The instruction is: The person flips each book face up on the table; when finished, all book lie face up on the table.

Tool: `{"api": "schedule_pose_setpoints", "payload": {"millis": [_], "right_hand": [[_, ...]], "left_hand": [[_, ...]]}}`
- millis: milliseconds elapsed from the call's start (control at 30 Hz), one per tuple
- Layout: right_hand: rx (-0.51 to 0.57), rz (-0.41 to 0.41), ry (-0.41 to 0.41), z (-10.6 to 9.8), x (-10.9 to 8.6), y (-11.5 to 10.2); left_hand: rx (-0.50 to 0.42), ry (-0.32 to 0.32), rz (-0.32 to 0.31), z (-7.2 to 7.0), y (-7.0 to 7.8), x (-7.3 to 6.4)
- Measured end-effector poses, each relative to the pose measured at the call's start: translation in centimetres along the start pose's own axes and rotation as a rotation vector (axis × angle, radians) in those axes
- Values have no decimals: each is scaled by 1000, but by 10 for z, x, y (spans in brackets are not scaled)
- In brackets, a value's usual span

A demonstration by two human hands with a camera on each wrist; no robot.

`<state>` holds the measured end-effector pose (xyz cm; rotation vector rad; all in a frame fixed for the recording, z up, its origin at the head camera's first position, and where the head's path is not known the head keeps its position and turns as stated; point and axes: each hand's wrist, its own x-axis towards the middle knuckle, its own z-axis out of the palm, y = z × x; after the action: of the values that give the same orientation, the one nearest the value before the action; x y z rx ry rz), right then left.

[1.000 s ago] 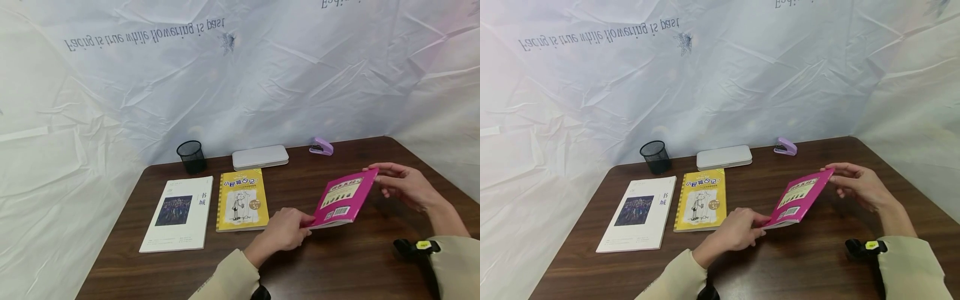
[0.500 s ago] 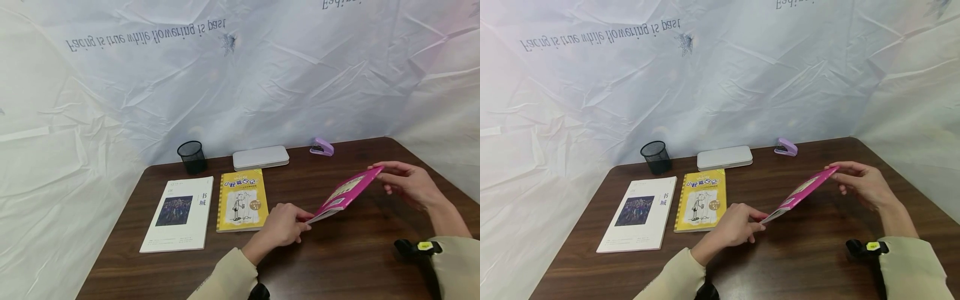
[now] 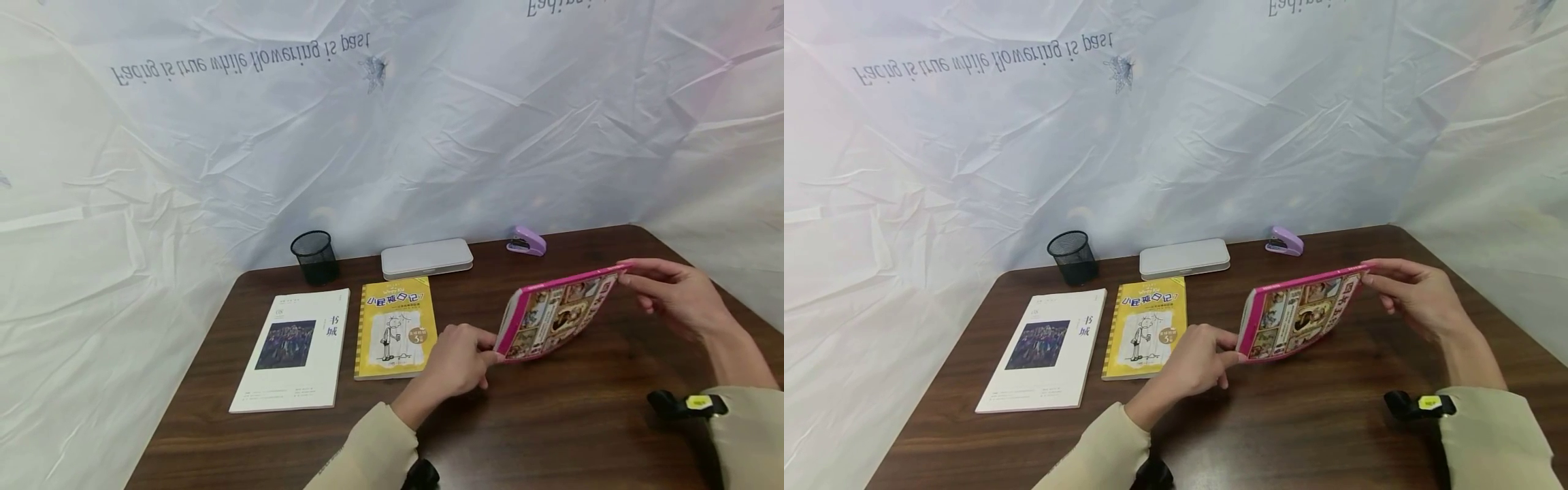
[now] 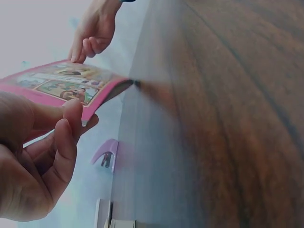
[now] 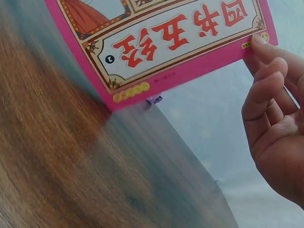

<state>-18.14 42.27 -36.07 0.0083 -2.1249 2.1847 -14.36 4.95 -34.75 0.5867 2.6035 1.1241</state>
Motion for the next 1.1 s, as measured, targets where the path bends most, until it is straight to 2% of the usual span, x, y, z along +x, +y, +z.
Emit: {"api": "schedule_pose_setpoints", "payload": {"millis": [200,400,533,667,800,1100], "right_hand": [[-104,8,22,1,0,-1],[-131,-2,52,4,1,-2],[-160,3,59,5,2,-3],[-96,12,39,6,2,-3],[-27,1,21,8,3,-1],[-84,2,55,13,5,4]], "left_hand": [[-63,23,-22,-6,-3,2],[-152,36,-47,-7,-2,5],[-180,42,-57,-7,-3,5],[-195,34,-72,-7,-2,5],[-197,16,-60,-8,-1,4],[-215,-18,-47,-10,-2,3]]}}
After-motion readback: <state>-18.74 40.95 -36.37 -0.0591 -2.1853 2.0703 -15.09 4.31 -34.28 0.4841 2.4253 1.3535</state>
